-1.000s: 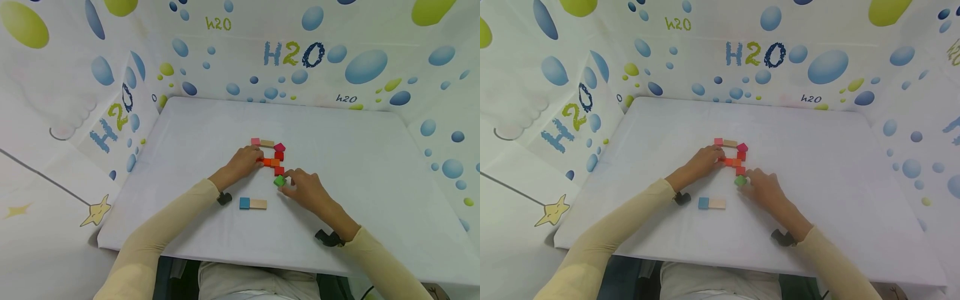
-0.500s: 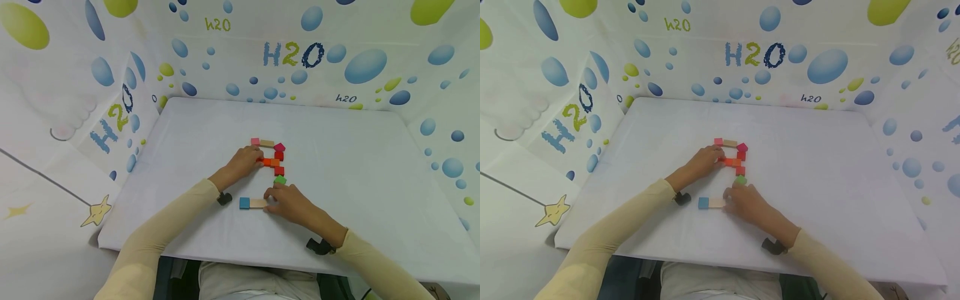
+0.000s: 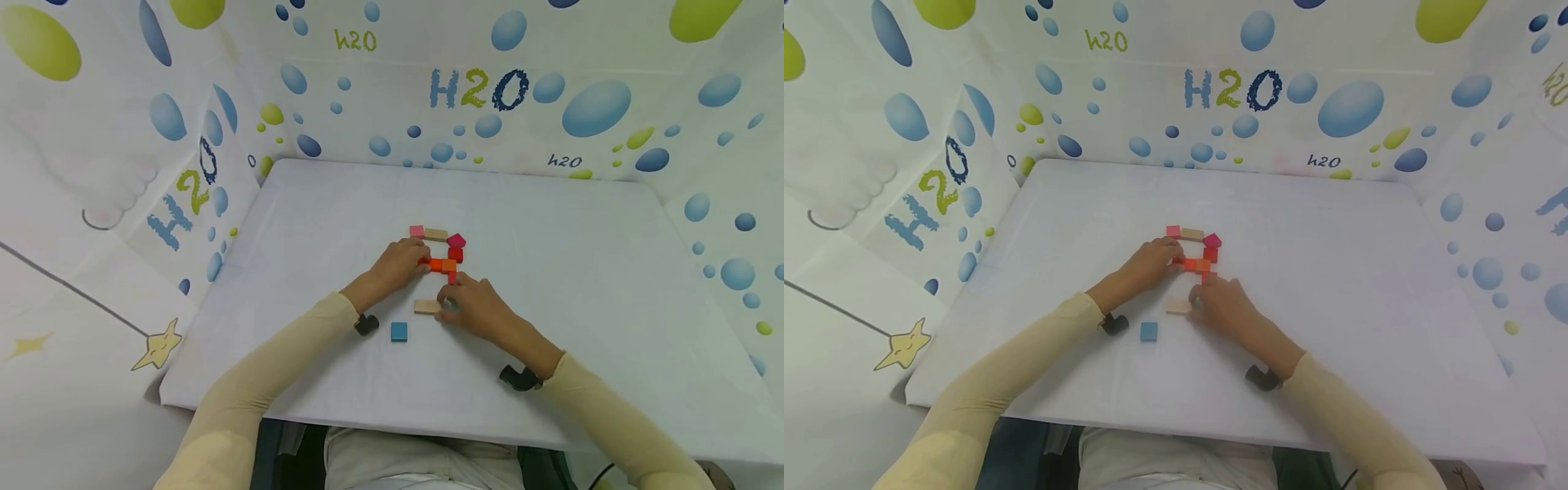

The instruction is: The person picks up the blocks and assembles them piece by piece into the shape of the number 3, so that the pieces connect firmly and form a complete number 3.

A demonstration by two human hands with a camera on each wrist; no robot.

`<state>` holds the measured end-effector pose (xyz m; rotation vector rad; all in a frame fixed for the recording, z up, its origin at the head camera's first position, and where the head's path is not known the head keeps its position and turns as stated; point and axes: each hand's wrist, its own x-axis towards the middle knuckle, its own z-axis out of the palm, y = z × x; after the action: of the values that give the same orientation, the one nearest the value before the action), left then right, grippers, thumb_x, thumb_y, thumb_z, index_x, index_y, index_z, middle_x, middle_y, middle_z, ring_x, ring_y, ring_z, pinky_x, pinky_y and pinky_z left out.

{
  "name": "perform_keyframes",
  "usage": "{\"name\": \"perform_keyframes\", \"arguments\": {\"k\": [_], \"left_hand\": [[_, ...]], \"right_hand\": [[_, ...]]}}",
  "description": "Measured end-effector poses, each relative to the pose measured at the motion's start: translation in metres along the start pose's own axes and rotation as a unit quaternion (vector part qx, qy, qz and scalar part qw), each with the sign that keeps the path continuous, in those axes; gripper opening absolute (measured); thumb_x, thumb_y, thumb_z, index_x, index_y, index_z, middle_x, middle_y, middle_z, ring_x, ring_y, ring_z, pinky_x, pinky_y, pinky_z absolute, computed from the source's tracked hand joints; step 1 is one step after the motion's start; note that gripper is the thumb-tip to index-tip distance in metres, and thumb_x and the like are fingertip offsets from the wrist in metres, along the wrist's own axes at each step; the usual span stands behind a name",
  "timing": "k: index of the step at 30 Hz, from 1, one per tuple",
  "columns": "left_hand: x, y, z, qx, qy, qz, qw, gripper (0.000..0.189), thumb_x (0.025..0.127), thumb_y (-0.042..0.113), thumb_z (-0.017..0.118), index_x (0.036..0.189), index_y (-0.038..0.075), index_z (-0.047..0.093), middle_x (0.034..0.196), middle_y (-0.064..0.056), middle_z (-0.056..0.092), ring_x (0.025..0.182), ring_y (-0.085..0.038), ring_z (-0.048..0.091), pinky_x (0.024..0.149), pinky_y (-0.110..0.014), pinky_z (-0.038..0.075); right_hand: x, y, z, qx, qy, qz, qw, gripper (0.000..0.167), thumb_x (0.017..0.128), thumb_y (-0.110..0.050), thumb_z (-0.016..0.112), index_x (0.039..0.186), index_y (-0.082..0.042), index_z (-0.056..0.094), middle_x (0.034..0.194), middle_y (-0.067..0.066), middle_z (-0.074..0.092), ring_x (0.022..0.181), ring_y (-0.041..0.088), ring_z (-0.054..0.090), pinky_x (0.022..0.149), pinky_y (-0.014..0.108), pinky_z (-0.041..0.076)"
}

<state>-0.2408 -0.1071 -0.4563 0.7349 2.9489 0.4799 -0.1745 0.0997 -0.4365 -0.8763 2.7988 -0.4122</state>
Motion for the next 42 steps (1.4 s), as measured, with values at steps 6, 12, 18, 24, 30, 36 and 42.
{"name": "perform_keyframes", "arguments": {"k": [6, 12, 18, 24, 30, 36, 42], "left_hand": [[-0.001, 0.0, 0.0, 0.004, 0.0, -0.001, 1.0, 0.027, 0.102, 0.027, 0.072, 0.124, 0.01, 0.073, 0.137, -0.01, 0.066, 0.13, -0.028, 0.059, 0.113, -0.045, 0.05], [0.0, 0.001, 0.001, 0.004, 0.001, 0.0, 1.0, 0.027, 0.102, 0.026, 0.073, 0.124, 0.01, 0.073, 0.136, -0.01, 0.067, 0.129, -0.027, 0.06, 0.112, -0.044, 0.051], [-0.001, 0.001, 0.001, 0.007, 0.002, 0.001, 1.0, 0.027, 0.102, 0.026, 0.072, 0.123, 0.01, 0.073, 0.135, -0.01, 0.067, 0.127, -0.028, 0.061, 0.112, -0.044, 0.051], [-0.003, 0.002, 0.0, 0.01, 0.002, 0.003, 0.9999, 0.026, 0.103, 0.027, 0.071, 0.123, 0.011, 0.073, 0.135, -0.009, 0.067, 0.129, -0.027, 0.06, 0.112, -0.045, 0.05], [-0.003, 0.001, 0.0, 0.001, 0.005, 0.002, 1.0, 0.027, 0.103, 0.027, 0.071, 0.124, 0.01, 0.073, 0.135, -0.009, 0.067, 0.129, -0.028, 0.06, 0.112, -0.045, 0.05], [-0.003, 0.001, 0.0, -0.004, 0.003, 0.001, 1.0, 0.027, 0.103, 0.027, 0.071, 0.124, 0.01, 0.073, 0.136, -0.01, 0.066, 0.13, -0.028, 0.059, 0.113, -0.046, 0.049], [-0.003, 0.001, 0.001, -0.003, 0.0, -0.004, 1.0, 0.027, 0.103, 0.027, 0.07, 0.125, 0.01, 0.072, 0.136, -0.01, 0.066, 0.13, -0.028, 0.059, 0.113, -0.045, 0.049]], "right_hand": [[0.006, 0.004, 0.003, 0.014, 0.007, -0.003, 0.9999, 0.039, 0.088, -0.035, 0.088, 0.121, -0.019, 0.076, 0.102, 0.004, 0.06, 0.096, 0.018, 0.058, 0.079, 0.039, 0.047], [0.008, 0.004, 0.001, 0.008, 0.003, -0.003, 1.0, 0.036, 0.089, -0.033, 0.087, 0.12, -0.017, 0.077, 0.103, 0.005, 0.061, 0.098, 0.019, 0.057, 0.078, 0.038, 0.046], [0.01, 0.007, 0.002, 0.008, -0.003, 0.006, 0.9999, 0.034, 0.091, -0.033, 0.085, 0.12, -0.017, 0.077, 0.102, 0.005, 0.062, 0.099, 0.019, 0.057, 0.078, 0.038, 0.045], [0.01, 0.009, 0.004, 0.011, -0.004, 0.01, 0.9999, 0.035, 0.091, -0.034, 0.085, 0.12, -0.017, 0.076, 0.099, 0.004, 0.061, 0.097, 0.019, 0.056, 0.075, 0.036, 0.042], [0.009, 0.009, 0.003, 0.006, -0.004, 0.014, 0.9999, 0.036, 0.091, -0.035, 0.085, 0.12, -0.017, 0.076, 0.1, 0.005, 0.062, 0.097, 0.02, 0.056, 0.076, 0.037, 0.043], [0.009, 0.011, 0.003, 0.001, -0.009, 0.024, 0.9997, 0.038, 0.09, -0.035, 0.086, 0.122, -0.017, 0.076, 0.102, 0.006, 0.063, 0.098, 0.02, 0.057, 0.078, 0.038, 0.046], [0.009, 0.012, 0.005, 0.002, -0.009, 0.024, 0.9997, 0.038, 0.09, -0.036, 0.086, 0.122, -0.018, 0.075, 0.104, 0.006, 0.063, 0.1, 0.02, 0.057, 0.079, 0.04, 0.048]]}}
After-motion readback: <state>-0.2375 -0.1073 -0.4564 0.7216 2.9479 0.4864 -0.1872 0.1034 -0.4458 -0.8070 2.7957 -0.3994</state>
